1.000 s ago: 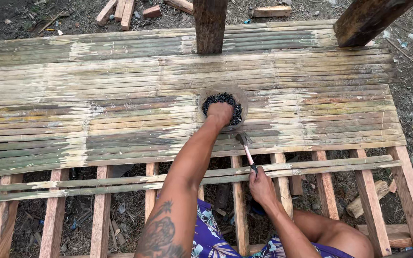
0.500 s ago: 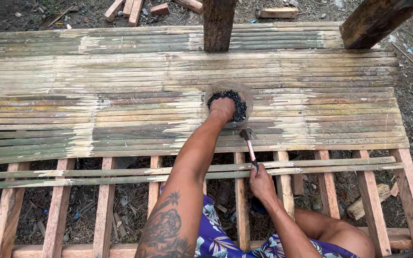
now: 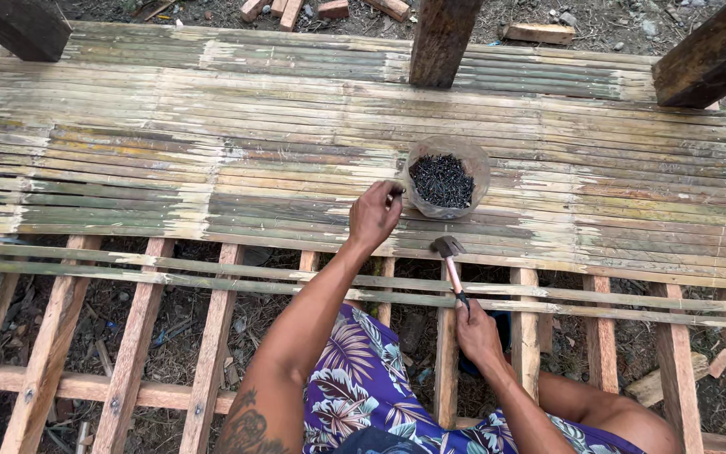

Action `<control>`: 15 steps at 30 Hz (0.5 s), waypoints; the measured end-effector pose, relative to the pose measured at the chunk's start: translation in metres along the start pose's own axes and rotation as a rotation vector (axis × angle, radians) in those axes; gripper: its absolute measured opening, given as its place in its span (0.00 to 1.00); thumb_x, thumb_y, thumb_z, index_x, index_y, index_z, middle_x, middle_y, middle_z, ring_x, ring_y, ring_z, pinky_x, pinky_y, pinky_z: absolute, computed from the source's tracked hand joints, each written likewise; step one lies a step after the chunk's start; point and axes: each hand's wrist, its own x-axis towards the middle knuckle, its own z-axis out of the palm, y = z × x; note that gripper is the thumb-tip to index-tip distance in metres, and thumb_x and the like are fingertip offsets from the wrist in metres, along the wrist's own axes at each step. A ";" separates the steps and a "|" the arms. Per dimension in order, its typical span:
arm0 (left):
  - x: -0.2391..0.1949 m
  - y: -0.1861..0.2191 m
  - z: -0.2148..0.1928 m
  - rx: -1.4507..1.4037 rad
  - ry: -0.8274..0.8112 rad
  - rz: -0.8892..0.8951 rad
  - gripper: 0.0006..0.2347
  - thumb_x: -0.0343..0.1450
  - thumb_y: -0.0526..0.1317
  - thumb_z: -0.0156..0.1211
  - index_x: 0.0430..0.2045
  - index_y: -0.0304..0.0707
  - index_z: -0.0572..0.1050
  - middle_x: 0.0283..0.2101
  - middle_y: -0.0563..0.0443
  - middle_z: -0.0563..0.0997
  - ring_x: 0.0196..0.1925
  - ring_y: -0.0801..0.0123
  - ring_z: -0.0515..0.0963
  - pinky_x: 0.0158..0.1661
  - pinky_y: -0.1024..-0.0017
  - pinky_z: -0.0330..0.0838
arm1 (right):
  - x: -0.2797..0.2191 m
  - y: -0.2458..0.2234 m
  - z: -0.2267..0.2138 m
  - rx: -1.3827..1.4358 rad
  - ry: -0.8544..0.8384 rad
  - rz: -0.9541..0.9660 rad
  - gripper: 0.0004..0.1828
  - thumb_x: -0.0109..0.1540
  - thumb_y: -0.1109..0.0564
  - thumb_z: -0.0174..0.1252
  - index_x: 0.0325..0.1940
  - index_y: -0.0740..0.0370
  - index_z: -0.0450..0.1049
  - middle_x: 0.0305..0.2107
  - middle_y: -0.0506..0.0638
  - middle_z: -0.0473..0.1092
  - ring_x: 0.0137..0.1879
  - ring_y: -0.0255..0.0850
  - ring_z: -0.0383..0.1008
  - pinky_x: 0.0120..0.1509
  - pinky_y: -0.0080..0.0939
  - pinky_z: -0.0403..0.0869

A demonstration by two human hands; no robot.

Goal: The person repeatedly picks up nails from a plastic container and hammers them into bamboo slats laid across a wooden frame. The person works along the length of the slats, securing them to the underlying frame.

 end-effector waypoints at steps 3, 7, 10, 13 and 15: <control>-0.048 -0.037 0.008 0.034 -0.159 -0.184 0.09 0.71 0.37 0.62 0.44 0.42 0.79 0.41 0.44 0.83 0.40 0.51 0.82 0.40 0.56 0.75 | -0.015 -0.019 0.008 -0.042 0.019 -0.096 0.17 0.71 0.45 0.42 0.46 0.61 0.67 0.17 0.56 0.71 0.19 0.47 0.71 0.23 0.52 0.67; -0.079 -0.068 0.036 -0.099 -0.131 -0.093 0.08 0.65 0.37 0.67 0.36 0.40 0.82 0.39 0.41 0.77 0.46 0.49 0.75 0.50 0.56 0.70 | -0.026 -0.049 0.012 -0.054 0.085 -0.255 0.17 0.69 0.45 0.45 0.48 0.62 0.64 0.19 0.66 0.72 0.26 0.61 0.74 0.30 0.62 0.68; -0.091 -0.078 0.049 -0.011 -0.205 -0.122 0.09 0.66 0.37 0.68 0.38 0.40 0.81 0.40 0.42 0.74 0.47 0.48 0.71 0.51 0.56 0.67 | -0.034 -0.061 0.009 -0.060 0.057 -0.193 0.17 0.70 0.44 0.44 0.45 0.62 0.64 0.18 0.64 0.72 0.24 0.60 0.76 0.29 0.60 0.69; -0.087 -0.084 0.049 -0.003 -0.217 -0.102 0.08 0.67 0.36 0.67 0.38 0.40 0.82 0.39 0.42 0.74 0.46 0.49 0.71 0.51 0.56 0.67 | -0.039 -0.067 0.002 -0.047 0.055 -0.235 0.17 0.70 0.44 0.43 0.44 0.61 0.64 0.16 0.64 0.71 0.23 0.61 0.76 0.30 0.61 0.68; -0.086 -0.086 0.050 0.002 -0.215 -0.069 0.07 0.67 0.36 0.68 0.36 0.41 0.82 0.39 0.43 0.75 0.46 0.49 0.71 0.50 0.57 0.67 | -0.040 -0.068 0.001 -0.020 0.116 -0.405 0.16 0.70 0.46 0.43 0.44 0.62 0.64 0.14 0.61 0.69 0.20 0.57 0.73 0.26 0.59 0.66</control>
